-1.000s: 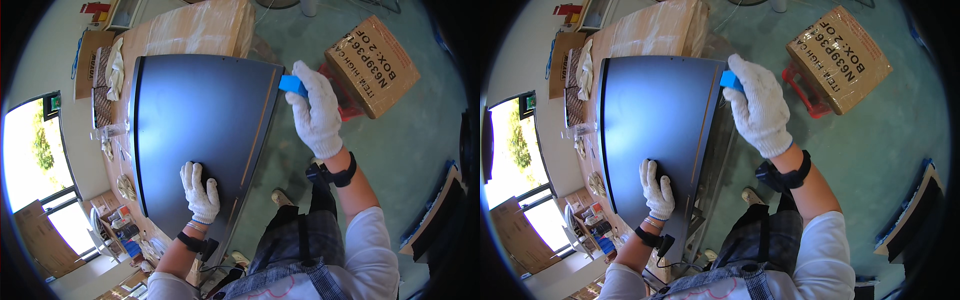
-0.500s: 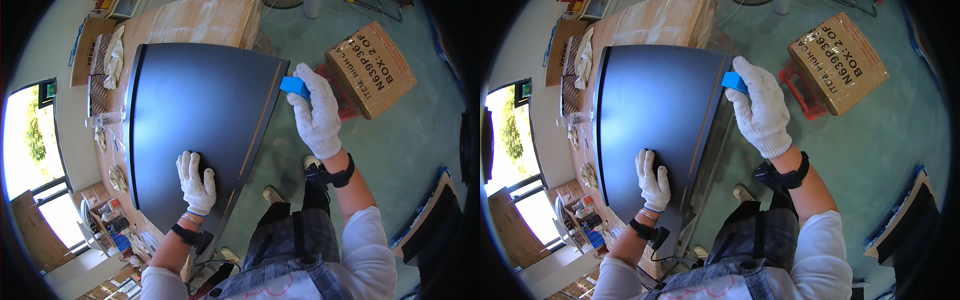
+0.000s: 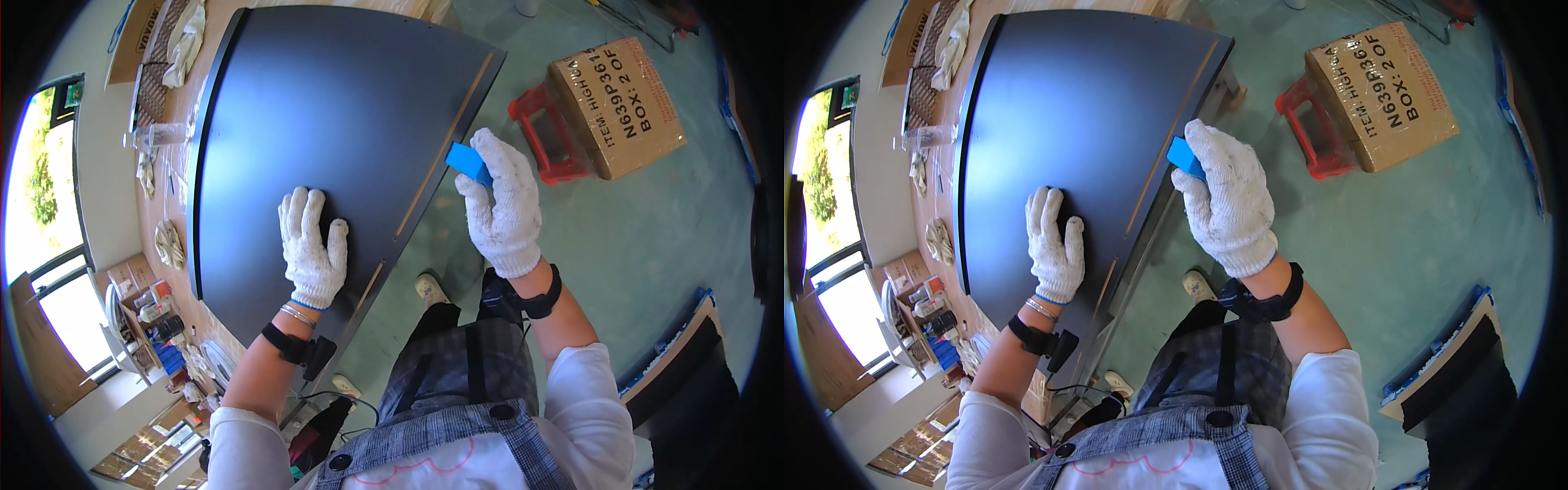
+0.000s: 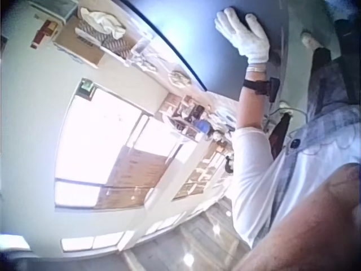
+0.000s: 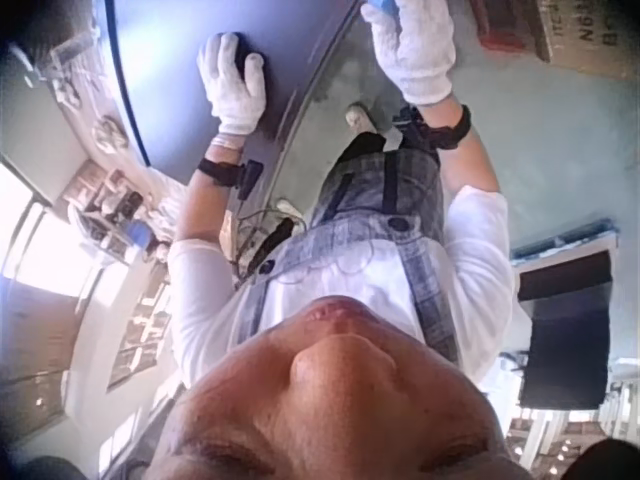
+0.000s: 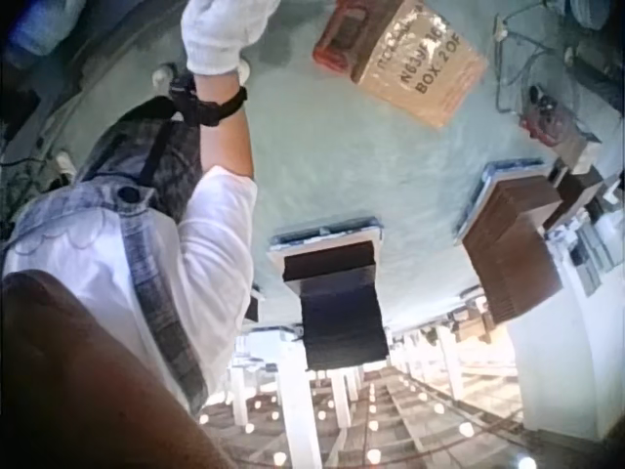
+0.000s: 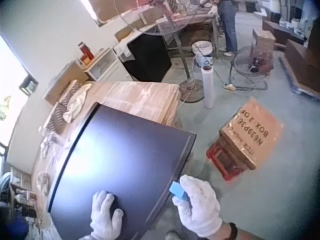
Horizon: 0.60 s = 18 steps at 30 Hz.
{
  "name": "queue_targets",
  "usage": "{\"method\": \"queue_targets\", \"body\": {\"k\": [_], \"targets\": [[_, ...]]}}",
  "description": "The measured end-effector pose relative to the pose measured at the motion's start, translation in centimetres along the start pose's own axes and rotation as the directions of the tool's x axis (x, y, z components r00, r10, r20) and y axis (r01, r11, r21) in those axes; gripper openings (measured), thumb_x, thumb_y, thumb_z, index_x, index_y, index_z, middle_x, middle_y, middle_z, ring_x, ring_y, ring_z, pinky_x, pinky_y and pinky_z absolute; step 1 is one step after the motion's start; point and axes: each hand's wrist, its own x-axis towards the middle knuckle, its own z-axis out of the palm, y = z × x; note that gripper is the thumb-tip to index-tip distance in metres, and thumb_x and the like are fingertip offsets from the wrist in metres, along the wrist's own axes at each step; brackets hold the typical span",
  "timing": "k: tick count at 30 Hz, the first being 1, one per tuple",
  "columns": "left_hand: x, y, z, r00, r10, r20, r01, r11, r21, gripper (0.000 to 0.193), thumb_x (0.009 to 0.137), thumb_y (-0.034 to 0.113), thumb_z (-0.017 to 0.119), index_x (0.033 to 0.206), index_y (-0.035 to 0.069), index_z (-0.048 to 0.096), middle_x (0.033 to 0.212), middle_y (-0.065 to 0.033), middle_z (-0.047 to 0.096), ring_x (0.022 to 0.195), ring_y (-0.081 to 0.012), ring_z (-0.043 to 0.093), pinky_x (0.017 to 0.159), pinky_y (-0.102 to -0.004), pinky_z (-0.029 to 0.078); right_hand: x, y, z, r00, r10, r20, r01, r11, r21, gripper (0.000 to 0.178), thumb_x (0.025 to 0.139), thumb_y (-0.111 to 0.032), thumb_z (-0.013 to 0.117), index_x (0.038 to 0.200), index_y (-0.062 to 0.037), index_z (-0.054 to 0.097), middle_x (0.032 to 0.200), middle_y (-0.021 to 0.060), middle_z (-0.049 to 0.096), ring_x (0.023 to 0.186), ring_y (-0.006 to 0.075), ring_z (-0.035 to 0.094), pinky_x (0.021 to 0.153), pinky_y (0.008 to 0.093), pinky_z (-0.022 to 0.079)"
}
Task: The recorder applies adhesive or sealant along the edge of a black panel using a blue applicator sponge.
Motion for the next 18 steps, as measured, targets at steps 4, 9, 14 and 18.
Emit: {"method": "queue_targets", "body": {"k": [4, 9, 14, 18], "targets": [[-0.2, -0.1, 0.4, 1.000, -0.022, -0.002, 0.022, 1.000, -0.011, 0.046, 0.095, 0.021, 0.057, 0.136, 0.002, 0.050, 0.144, -0.0250, 0.044, 0.135, -0.0461, 0.037, 0.111, -0.0514, 0.031, -3.3, -3.0, 1.0, 0.994, -0.051, 0.097, 0.053, 0.998, -0.020, 0.048, 0.082, -0.015, 0.071, 0.127, -0.0064, 0.058, 0.113, 0.0146, 0.064, 0.097, 0.0352, 0.062, 0.084, 0.0418, 0.050], [-0.1, -0.2, 0.3, 0.998, -0.004, -0.065, -0.002, 0.996, -0.092, 0.043, 0.091, 0.022, 0.064, 0.129, 0.003, 0.055, 0.136, -0.0216, 0.050, 0.131, -0.0428, 0.042, 0.109, -0.0488, 0.035, -7.9, -6.8, 2.4, 0.983, -0.087, 0.159, 0.097, 0.994, -0.057, 0.053, 0.078, -0.013, 0.073, 0.128, -0.0066, 0.057, 0.113, 0.0139, 0.064, 0.095, 0.0332, 0.063, 0.085, 0.0419, 0.051], [-2.2, -2.0, -1.0, 0.991, 0.041, -0.125, -0.078, 0.947, -0.311, 0.038, 0.091, 0.019, 0.066, 0.124, 0.002, 0.059, 0.132, -0.0194, 0.055, 0.130, -0.0393, 0.046, 0.110, -0.0439, 0.036, -8.9, -7.7, 4.1, 0.997, -0.078, -0.007, 0.077, 0.989, -0.130, 0.047, 0.085, -0.009, 0.069, 0.129, -0.0034, 0.055, 0.114, 0.0182, 0.063, 0.096, 0.0355, 0.063, 0.082, 0.0404, 0.052], [-7.2, -4.6, -4.6, 0.990, 0.076, 0.118, 0.005, 0.822, -0.570, 0.035, 0.093, 0.015, 0.064, 0.125, 0.001, 0.059, 0.133, -0.0179, 0.056, 0.128, -0.0323, 0.051, 0.109, -0.0375, 0.038, -15.2, -12.3, 4.9, 0.987, -0.079, 0.143, 0.093, 0.992, -0.089, 0.050, 0.083, -0.010, 0.071, 0.129, -0.0038, 0.055, 0.115, 0.0187, 0.063, 0.093, 0.0358, 0.064, 0.080, 0.0406, 0.053]]}}
